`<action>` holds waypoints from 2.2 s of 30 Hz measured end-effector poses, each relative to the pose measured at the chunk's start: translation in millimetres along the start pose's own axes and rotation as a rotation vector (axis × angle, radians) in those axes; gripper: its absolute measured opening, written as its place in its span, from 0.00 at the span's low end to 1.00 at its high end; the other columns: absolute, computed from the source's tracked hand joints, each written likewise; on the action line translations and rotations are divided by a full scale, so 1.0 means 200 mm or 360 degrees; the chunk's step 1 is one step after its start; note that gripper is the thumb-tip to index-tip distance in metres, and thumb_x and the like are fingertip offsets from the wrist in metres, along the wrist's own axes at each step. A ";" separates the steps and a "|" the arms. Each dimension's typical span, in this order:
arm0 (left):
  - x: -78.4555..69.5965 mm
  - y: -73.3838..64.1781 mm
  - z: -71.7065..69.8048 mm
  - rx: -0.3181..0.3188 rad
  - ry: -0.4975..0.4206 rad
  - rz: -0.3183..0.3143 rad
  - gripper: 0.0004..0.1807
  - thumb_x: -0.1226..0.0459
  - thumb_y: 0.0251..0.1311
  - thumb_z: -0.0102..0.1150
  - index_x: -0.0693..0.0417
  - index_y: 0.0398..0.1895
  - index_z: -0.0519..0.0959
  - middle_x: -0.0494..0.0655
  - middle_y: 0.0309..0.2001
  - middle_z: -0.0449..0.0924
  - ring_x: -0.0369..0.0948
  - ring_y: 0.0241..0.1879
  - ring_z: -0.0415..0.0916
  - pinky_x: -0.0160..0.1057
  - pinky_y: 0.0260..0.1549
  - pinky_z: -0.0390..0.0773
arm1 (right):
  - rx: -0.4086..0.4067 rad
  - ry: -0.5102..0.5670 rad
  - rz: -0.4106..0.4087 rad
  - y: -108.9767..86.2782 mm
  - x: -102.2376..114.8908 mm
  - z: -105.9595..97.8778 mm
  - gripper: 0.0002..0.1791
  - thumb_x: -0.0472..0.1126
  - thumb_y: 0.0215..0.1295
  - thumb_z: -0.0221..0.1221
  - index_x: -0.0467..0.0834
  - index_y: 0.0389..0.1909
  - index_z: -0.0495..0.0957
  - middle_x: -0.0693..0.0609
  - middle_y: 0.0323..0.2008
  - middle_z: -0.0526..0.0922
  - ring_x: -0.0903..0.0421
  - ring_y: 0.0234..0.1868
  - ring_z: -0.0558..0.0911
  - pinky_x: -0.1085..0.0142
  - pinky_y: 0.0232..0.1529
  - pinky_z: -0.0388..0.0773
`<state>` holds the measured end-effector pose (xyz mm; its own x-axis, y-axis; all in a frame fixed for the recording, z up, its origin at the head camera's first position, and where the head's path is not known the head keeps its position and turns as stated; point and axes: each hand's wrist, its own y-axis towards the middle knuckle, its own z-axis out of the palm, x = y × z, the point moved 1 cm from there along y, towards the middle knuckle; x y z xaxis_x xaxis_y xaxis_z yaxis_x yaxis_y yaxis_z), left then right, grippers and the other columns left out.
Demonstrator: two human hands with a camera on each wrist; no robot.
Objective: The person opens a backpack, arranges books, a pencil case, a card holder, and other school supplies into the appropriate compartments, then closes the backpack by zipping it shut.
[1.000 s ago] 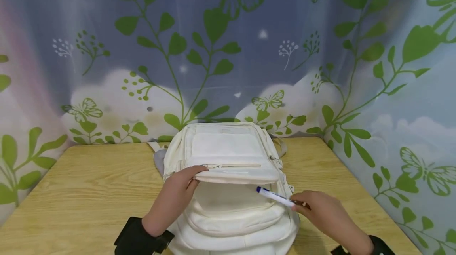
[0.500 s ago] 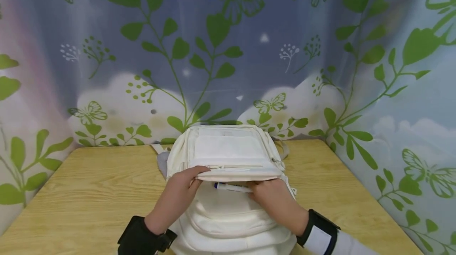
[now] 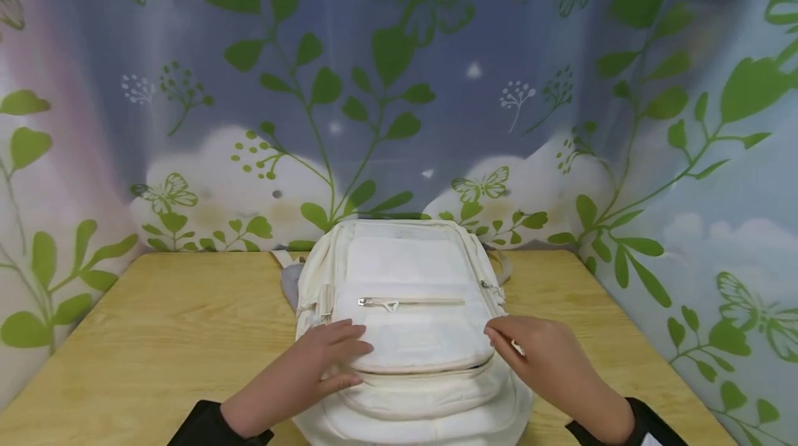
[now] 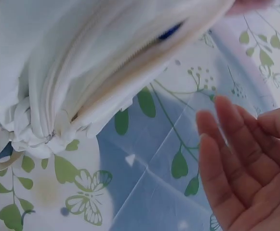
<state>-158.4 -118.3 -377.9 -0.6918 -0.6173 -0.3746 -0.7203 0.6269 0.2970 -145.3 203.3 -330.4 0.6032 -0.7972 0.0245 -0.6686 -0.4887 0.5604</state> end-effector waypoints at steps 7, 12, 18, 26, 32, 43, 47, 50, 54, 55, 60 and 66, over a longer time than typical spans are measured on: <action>0.07 -0.01 0.00 -0.0206 0.0078 -0.0065 0.16 0.56 0.66 0.51 0.46 0.54 0.76 0.48 0.60 0.72 0.48 0.61 0.69 0.50 0.57 0.70 | 0.0180 -0.0003 -0.0253 0.03 -0.02 0.09 0.22 0.41 0.55 0.65 0.47 0.53 0.77 0.52 0.52 0.80 0.53 0.53 0.79 0.59 0.48 0.78; 0.16 0.01 -0.06 -0.0372 0.0043 -0.0488 0.17 0.63 0.62 0.57 0.53 0.55 0.75 0.51 0.53 0.76 0.49 0.55 0.73 0.48 0.53 0.73 | 0.0449 0.0050 -0.0369 -0.02 0.00 0.17 0.23 0.45 0.61 0.60 0.46 0.58 0.74 0.50 0.58 0.77 0.52 0.58 0.76 0.59 0.50 0.77; 0.23 0.06 -0.04 -0.0333 0.0270 -0.0491 0.12 0.66 0.57 0.62 0.57 0.44 0.79 0.49 0.38 0.78 0.44 0.38 0.75 0.40 0.36 0.75 | 0.0462 0.0032 -0.0310 -0.05 0.01 0.20 0.24 0.46 0.62 0.59 0.49 0.60 0.73 0.52 0.59 0.75 0.53 0.59 0.75 0.59 0.51 0.76; 0.26 0.05 0.02 -0.0521 0.0517 -0.0280 0.04 0.65 0.51 0.67 0.49 0.27 0.80 0.39 0.27 0.72 0.36 0.29 0.67 0.34 0.30 0.70 | 0.0420 0.0051 -0.0277 -0.06 0.02 0.22 0.24 0.47 0.62 0.59 0.50 0.60 0.73 0.54 0.59 0.76 0.54 0.58 0.76 0.59 0.51 0.76; 0.14 -0.01 -0.04 -0.0376 0.0491 -0.0304 0.07 0.66 0.53 0.64 0.44 0.23 0.78 0.33 0.22 0.73 0.29 0.21 0.63 0.28 0.24 0.65 | 0.0372 0.0021 -0.0254 -0.07 0.03 0.24 0.23 0.47 0.61 0.59 0.51 0.58 0.74 0.55 0.57 0.77 0.56 0.55 0.78 0.61 0.48 0.76; -0.10 -0.12 -0.05 0.0024 0.0155 -0.0245 0.05 0.62 0.58 0.60 0.43 0.26 0.78 0.29 0.25 0.77 0.24 0.23 0.66 0.29 0.25 0.71 | 0.0268 -0.0025 -0.0270 -0.09 0.04 0.26 0.22 0.47 0.61 0.60 0.52 0.57 0.75 0.56 0.56 0.78 0.56 0.54 0.78 0.62 0.48 0.75; -0.16 -0.10 -0.03 0.0110 0.0123 -0.0168 0.06 0.63 0.59 0.59 0.44 0.25 0.77 0.29 0.24 0.75 0.24 0.23 0.65 0.28 0.25 0.70 | 0.0278 -0.0045 -0.0260 -0.09 0.05 0.27 0.21 0.47 0.62 0.58 0.52 0.57 0.74 0.56 0.56 0.77 0.55 0.55 0.78 0.61 0.49 0.74; -0.19 -0.08 0.00 0.0136 0.0096 -0.0111 0.06 0.62 0.60 0.58 0.45 0.25 0.77 0.29 0.24 0.74 0.24 0.23 0.64 0.27 0.25 0.69 | 0.0265 -0.0059 -0.0245 -0.10 0.06 0.27 0.22 0.47 0.61 0.59 0.52 0.57 0.75 0.56 0.57 0.77 0.56 0.56 0.78 0.62 0.49 0.74; -0.23 -0.04 0.05 0.0068 0.0127 -0.0001 0.07 0.62 0.60 0.58 0.46 0.24 0.76 0.30 0.23 0.73 0.24 0.23 0.64 0.25 0.26 0.69 | 0.0228 -0.0080 -0.0238 -0.10 0.05 0.27 0.22 0.47 0.60 0.60 0.52 0.56 0.76 0.57 0.56 0.78 0.56 0.55 0.78 0.62 0.49 0.74; -0.24 -0.04 0.06 0.0032 0.0140 0.0030 0.07 0.62 0.60 0.58 0.46 0.24 0.76 0.30 0.23 0.72 0.24 0.22 0.63 0.24 0.26 0.68 | 0.0223 -0.0085 -0.0235 -0.10 0.05 0.28 0.22 0.47 0.59 0.61 0.52 0.56 0.76 0.57 0.56 0.78 0.56 0.55 0.78 0.62 0.48 0.74; -0.30 0.02 0.13 -0.0080 0.0211 0.0116 0.09 0.62 0.60 0.58 0.47 0.21 0.75 0.32 0.20 0.70 0.24 0.20 0.63 0.21 0.23 0.64 | 0.0197 -0.0116 -0.0215 -0.09 0.05 0.28 0.22 0.47 0.57 0.62 0.53 0.55 0.77 0.58 0.56 0.78 0.57 0.55 0.78 0.63 0.48 0.74; -0.37 0.08 0.23 -0.0243 0.0330 0.0293 0.06 0.63 0.60 0.57 0.49 0.25 0.76 0.34 0.21 0.72 0.26 0.20 0.66 0.22 0.22 0.65 | 0.0158 -0.0142 -0.0223 -0.09 0.07 0.28 0.21 0.47 0.57 0.62 0.52 0.54 0.77 0.58 0.54 0.79 0.57 0.54 0.79 0.62 0.47 0.74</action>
<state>-116.7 -40.1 -384.9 -0.7957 -0.5937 -0.1199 -0.5706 0.6682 0.4774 -149.1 181.6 -386.9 0.6552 -0.7452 -0.1239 -0.6232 -0.6260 0.4688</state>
